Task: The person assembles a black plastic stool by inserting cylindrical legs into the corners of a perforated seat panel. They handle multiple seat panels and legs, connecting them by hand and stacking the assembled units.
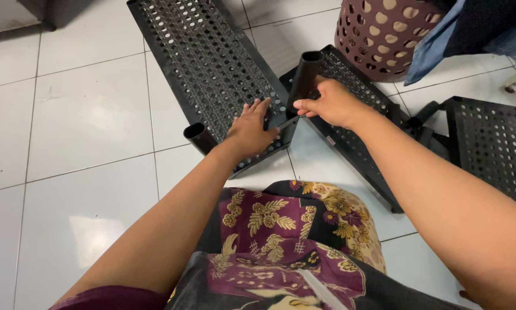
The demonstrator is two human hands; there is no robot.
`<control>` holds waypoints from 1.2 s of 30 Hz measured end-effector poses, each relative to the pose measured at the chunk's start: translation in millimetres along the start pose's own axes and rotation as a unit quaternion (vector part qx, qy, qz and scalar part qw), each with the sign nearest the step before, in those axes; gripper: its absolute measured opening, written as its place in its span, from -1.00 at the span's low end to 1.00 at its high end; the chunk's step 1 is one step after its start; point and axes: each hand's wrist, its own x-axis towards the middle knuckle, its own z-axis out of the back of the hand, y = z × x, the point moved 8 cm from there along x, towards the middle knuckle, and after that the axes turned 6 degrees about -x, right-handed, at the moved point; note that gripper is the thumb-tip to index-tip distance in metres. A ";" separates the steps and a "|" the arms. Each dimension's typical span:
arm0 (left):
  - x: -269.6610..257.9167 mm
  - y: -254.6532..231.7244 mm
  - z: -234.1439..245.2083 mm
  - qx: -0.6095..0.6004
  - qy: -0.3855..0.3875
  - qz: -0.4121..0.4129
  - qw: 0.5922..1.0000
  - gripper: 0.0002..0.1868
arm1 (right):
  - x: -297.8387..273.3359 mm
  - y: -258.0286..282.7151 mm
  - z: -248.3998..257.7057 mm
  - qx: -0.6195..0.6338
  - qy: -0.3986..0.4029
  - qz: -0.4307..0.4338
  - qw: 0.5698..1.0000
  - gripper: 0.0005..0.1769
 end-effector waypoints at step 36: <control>31.8 -97.4 75.8 -0.073 -0.160 -0.177 0.968 -0.54 | 20.4 8.3 27.3 -0.385 0.003 0.049 0.922 -0.52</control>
